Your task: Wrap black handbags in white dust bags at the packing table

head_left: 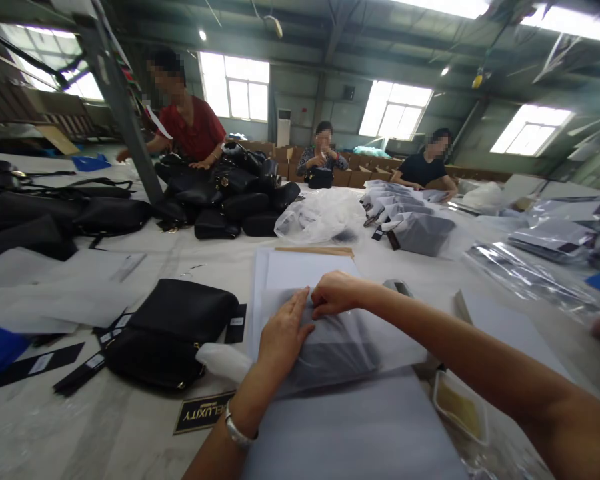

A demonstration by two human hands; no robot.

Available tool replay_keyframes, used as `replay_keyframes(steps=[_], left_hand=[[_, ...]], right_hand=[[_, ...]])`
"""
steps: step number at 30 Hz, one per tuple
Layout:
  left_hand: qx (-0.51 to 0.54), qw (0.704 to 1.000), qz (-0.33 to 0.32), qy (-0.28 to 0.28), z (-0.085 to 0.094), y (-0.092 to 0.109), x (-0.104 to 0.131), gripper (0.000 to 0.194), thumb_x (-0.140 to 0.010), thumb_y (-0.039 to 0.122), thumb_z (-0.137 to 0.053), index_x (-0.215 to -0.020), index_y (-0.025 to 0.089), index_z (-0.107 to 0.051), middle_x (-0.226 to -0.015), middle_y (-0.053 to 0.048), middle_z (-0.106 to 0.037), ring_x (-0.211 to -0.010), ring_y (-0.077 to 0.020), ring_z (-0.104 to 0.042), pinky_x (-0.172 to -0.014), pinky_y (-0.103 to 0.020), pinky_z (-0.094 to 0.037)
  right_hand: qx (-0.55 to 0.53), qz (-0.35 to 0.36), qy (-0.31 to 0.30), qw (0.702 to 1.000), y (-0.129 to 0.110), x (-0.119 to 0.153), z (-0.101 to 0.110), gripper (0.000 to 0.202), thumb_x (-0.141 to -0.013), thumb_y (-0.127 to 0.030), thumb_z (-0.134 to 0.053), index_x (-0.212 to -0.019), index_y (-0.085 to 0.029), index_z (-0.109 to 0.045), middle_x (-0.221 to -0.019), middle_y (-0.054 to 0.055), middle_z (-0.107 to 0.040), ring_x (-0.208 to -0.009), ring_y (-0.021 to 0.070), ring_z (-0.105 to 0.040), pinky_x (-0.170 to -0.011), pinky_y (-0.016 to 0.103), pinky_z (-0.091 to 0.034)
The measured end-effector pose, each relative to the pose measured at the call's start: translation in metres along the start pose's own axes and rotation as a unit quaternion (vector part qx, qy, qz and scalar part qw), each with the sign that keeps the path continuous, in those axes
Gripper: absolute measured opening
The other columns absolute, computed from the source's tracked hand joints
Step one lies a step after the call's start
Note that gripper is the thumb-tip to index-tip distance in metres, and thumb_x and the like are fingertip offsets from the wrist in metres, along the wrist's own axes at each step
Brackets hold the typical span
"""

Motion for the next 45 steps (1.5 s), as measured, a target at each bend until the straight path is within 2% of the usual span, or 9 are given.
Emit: replay_keyframes(steps=[9, 14, 21, 26, 29, 33, 38, 41, 45], left_hand=[[-0.019, 1.0, 0.005, -0.002, -0.004, -0.003, 0.001, 0.07, -0.091, 0.028, -0.061, -0.152, 0.026, -0.026, -0.147, -0.008, -0.05, -0.128, -0.0232, -0.054, -0.1, -0.036, -0.049], [-0.038, 0.999, 0.019, -0.019, -0.002, 0.001, 0.002, 0.068, -0.092, 0.028, -0.058, -0.152, 0.026, -0.025, -0.149, -0.009, -0.047, -0.13, -0.0251, -0.052, -0.097, -0.038, -0.051], [-0.015, 0.999, 0.023, -0.038, 0.009, 0.006, 0.004, 0.063, -0.093, 0.03, -0.056, -0.15, 0.022, -0.032, -0.149, -0.008, -0.047, -0.132, -0.0228, -0.05, -0.106, -0.037, -0.045], [-0.044, 0.999, 0.0, -0.004, 0.021, 0.029, -0.011, 0.045, -0.096, 0.028, -0.05, -0.14, 0.021, -0.049, -0.147, -0.007, -0.05, -0.131, -0.0218, -0.051, -0.107, -0.037, -0.045], [-0.079, 0.994, -0.074, 0.005, 0.015, 0.052, -0.027, 0.045, -0.099, 0.036, -0.041, -0.141, 0.019, -0.047, -0.149, -0.009, -0.047, -0.139, -0.0221, -0.041, -0.115, -0.045, -0.033], [-0.162, 0.977, -0.122, -0.066, -0.016, 0.057, -0.04, 0.056, -0.098, 0.046, -0.04, -0.147, 0.02, -0.038, -0.154, -0.012, -0.038, -0.146, -0.028, -0.028, -0.116, -0.059, -0.023], [-0.167, 0.97, -0.12, -0.129, -0.035, 0.039, -0.052, 0.058, -0.097, 0.047, -0.04, -0.149, 0.022, -0.034, -0.157, -0.012, -0.032, -0.147, -0.0283, -0.022, -0.116, -0.061, -0.018], [-0.08, 0.983, -0.084, -0.144, -0.017, 0.032, -0.062, 0.052, -0.1, 0.042, -0.035, -0.148, 0.023, -0.036, -0.154, -0.01, -0.038, -0.144, -0.0238, -0.032, -0.116, -0.054, -0.025], [0.045, 0.996, -0.019, -0.068, 0.036, 0.022, -0.07, 0.053, -0.1, 0.046, -0.032, -0.147, 0.022, -0.04, -0.15, -0.008, -0.045, -0.139, -0.0202, -0.041, -0.115, -0.043, -0.034]], right_hand=[[0.068, -0.05, -0.019, 0.996, 0.0, -0.009, 0.001, 0.046, -0.078, -0.066, -0.061, -0.083, -0.022, -0.076, -0.074, 0.009, -0.073, -0.07, 0.0245, -0.067, -0.06, 0.028, -0.04], [-0.02, -0.183, 0.026, 0.983, 0.03, 0.003, -0.01, 0.076, -0.058, -0.083, -0.066, -0.101, -0.02, -0.07, -0.088, 0.012, -0.073, -0.079, 0.0282, -0.068, -0.063, 0.03, -0.045], [-0.062, -0.339, 0.127, 0.93, 0.056, 0.066, -0.016, 0.028, -0.093, -0.04, -0.055, -0.102, -0.018, -0.07, -0.095, 0.013, -0.073, -0.088, 0.0278, -0.069, -0.073, 0.035, -0.049], [-0.132, -0.194, 0.273, 0.933, 0.003, 0.127, -0.033, 0.039, -0.093, -0.043, -0.056, -0.125, -0.022, -0.062, -0.126, 0.011, -0.065, -0.118, 0.0254, -0.059, -0.1, 0.04, -0.046], [-0.131, -0.104, 0.269, 0.949, -0.037, 0.147, -0.051, 0.065, -0.085, -0.05, -0.066, -0.141, -0.022, -0.049, -0.148, 0.013, -0.046, -0.14, 0.0299, -0.037, -0.116, 0.049, -0.031], [-0.135, -0.093, 0.221, 0.961, -0.064, 0.145, -0.085, 0.088, -0.076, -0.042, -0.075, -0.15, -0.017, -0.035, -0.157, 0.016, -0.029, -0.146, 0.0328, -0.022, -0.119, 0.053, -0.023], [-0.122, -0.135, 0.256, 0.949, -0.063, 0.128, -0.11, 0.062, -0.085, -0.007, -0.049, -0.146, -0.017, -0.043, -0.153, 0.013, -0.037, -0.145, 0.0272, -0.028, -0.116, 0.048, -0.033], [-0.133, -0.131, 0.267, 0.945, -0.057, 0.122, -0.098, 0.067, -0.081, -0.005, -0.048, -0.146, -0.019, -0.043, -0.151, 0.013, -0.041, -0.142, 0.0277, -0.033, -0.114, 0.047, -0.036], [-0.17, -0.119, 0.231, 0.951, -0.027, 0.115, -0.054, 0.07, -0.077, -0.018, -0.063, -0.144, -0.018, -0.045, -0.149, 0.013, -0.045, -0.137, 0.0304, -0.042, -0.112, 0.045, -0.037]])
Point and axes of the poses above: each hand's wrist, its own x-axis away from the middle knuckle, its own z-axis out of the back of the hand, y = z × x, the point moved 4 cm from there along -x, towards the middle knuckle
